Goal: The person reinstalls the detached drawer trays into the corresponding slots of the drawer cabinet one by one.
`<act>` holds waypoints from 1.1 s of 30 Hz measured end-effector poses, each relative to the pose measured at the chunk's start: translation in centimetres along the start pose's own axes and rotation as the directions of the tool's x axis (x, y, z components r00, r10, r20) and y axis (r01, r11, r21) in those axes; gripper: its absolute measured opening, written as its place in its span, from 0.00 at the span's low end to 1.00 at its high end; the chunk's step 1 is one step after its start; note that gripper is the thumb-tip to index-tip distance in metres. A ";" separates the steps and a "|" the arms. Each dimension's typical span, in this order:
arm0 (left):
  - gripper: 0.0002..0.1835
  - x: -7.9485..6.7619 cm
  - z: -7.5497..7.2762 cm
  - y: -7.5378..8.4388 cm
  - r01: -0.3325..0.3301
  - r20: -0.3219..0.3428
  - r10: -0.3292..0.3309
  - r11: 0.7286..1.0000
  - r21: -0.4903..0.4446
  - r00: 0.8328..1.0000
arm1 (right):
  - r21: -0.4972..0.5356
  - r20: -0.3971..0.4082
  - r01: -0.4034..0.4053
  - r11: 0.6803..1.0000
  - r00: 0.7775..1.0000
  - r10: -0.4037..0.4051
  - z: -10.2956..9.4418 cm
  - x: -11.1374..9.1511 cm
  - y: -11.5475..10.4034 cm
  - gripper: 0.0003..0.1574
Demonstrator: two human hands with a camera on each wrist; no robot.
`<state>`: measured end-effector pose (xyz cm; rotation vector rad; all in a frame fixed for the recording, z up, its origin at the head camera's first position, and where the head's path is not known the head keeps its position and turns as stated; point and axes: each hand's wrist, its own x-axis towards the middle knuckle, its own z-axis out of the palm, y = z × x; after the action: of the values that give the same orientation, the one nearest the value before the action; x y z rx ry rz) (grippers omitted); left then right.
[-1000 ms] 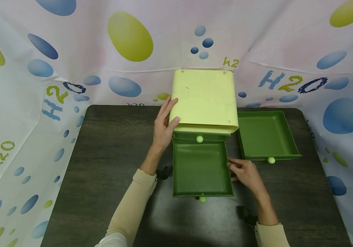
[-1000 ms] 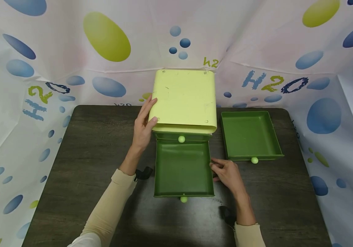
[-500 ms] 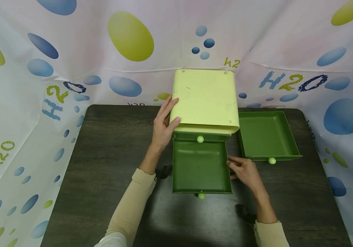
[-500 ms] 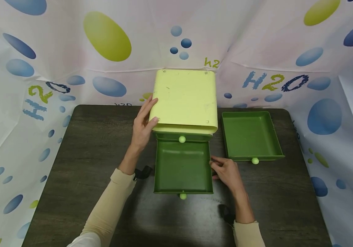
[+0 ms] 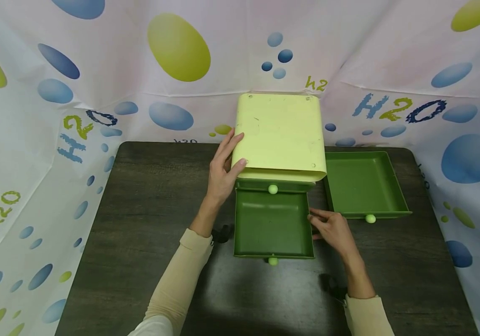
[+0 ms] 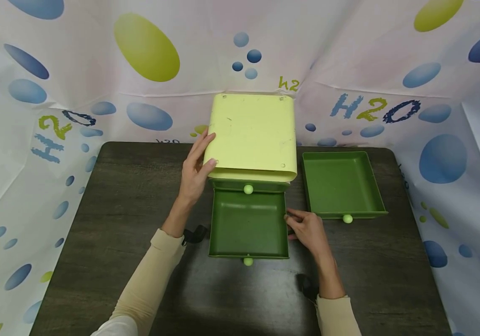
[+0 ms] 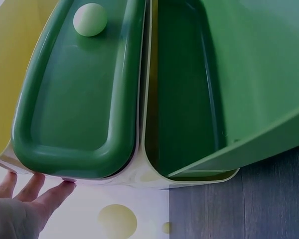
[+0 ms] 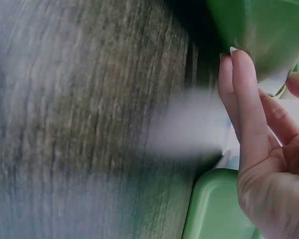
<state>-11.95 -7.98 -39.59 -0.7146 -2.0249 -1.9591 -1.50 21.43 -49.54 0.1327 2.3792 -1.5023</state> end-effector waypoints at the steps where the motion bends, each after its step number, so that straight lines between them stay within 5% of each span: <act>1: 0.25 0.0 0.0 0.0 0.002 -0.002 -0.002 1.000 0.001 1.000 | 0.002 0.001 0.001 1.000 1.000 -0.001 0.0 0.0 0.0 0.32; 21: 0.25 -0.2 0.1 0.0 -0.017 -0.004 0.017 1.000 -0.007 1.000 | 0.066 -0.015 0.012 0.998 1.000 -0.011 0.6 0.4 0.6 0.31; 33: 0.27 -0.2 0.1 -0.2 -0.002 -0.017 0.002 1.000 -0.020 1.000 | 0.145 -0.003 -0.085 0.986 0.996 0.087 1.0 -0.7 1.1 0.34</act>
<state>-11.88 -7.92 -39.87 -0.7022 -1.9969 -1.9797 -0.35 21.05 -50.64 0.2729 2.2400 -1.6351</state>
